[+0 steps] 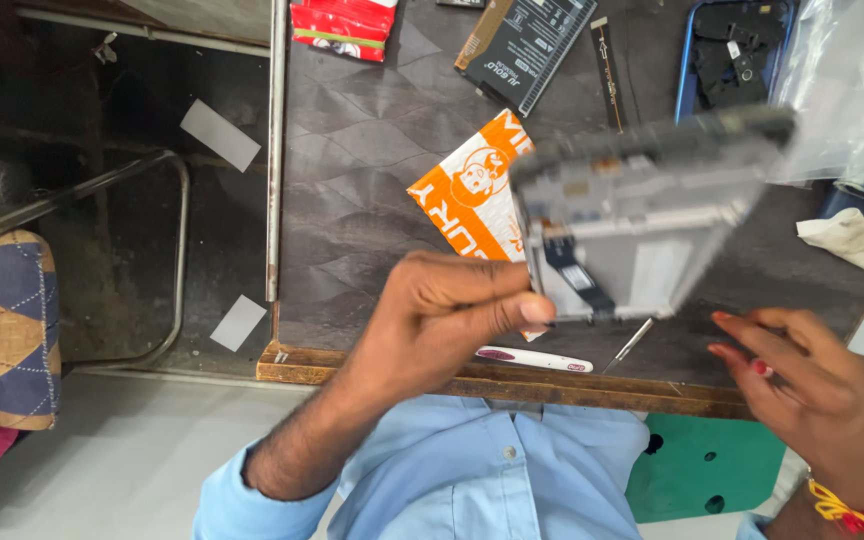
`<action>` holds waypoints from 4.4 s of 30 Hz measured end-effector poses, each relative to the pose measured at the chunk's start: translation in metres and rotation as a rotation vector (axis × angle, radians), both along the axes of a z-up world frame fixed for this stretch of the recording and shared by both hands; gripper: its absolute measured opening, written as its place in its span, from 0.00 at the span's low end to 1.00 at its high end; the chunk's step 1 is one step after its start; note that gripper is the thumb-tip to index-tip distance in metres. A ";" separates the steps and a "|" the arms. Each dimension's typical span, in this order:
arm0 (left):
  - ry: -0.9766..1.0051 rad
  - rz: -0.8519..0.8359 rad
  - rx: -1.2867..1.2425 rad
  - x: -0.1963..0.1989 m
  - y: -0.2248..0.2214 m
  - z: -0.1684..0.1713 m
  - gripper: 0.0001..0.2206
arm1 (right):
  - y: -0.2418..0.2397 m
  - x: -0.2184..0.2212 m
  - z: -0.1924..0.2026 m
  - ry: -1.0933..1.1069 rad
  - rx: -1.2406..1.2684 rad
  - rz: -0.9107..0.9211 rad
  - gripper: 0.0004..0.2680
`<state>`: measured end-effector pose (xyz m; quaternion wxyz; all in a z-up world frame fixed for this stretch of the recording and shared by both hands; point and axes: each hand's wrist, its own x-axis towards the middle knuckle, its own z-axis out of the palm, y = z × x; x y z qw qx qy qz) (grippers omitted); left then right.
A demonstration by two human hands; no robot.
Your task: The person disassembles a mobile phone using a screwdriver and a small pry tool, removes internal components, and cleans a part with a toothbrush.
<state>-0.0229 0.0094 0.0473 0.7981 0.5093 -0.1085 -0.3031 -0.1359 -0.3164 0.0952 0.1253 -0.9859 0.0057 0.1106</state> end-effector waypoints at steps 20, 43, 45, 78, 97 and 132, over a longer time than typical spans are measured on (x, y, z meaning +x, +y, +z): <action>-0.280 -0.022 0.035 -0.010 0.005 0.030 0.10 | 0.089 0.028 -0.006 -0.392 1.040 -0.214 0.18; -0.312 0.109 0.082 -0.027 -0.006 0.042 0.14 | 0.018 0.040 -0.003 -0.067 0.996 0.097 0.27; -0.313 0.126 0.108 -0.024 -0.008 0.040 0.13 | 0.032 0.021 -0.025 -0.345 1.306 -0.075 0.29; 0.004 0.330 -0.020 -0.006 -0.025 -0.017 0.12 | 0.103 0.046 0.008 -0.540 0.715 -0.190 0.11; 0.012 0.325 -0.048 -0.007 -0.025 -0.016 0.12 | 0.124 0.056 -0.002 -0.534 0.654 -0.148 0.10; 0.046 0.323 -0.080 -0.009 -0.027 -0.018 0.12 | 0.130 0.059 0.002 -0.511 0.661 -0.210 0.10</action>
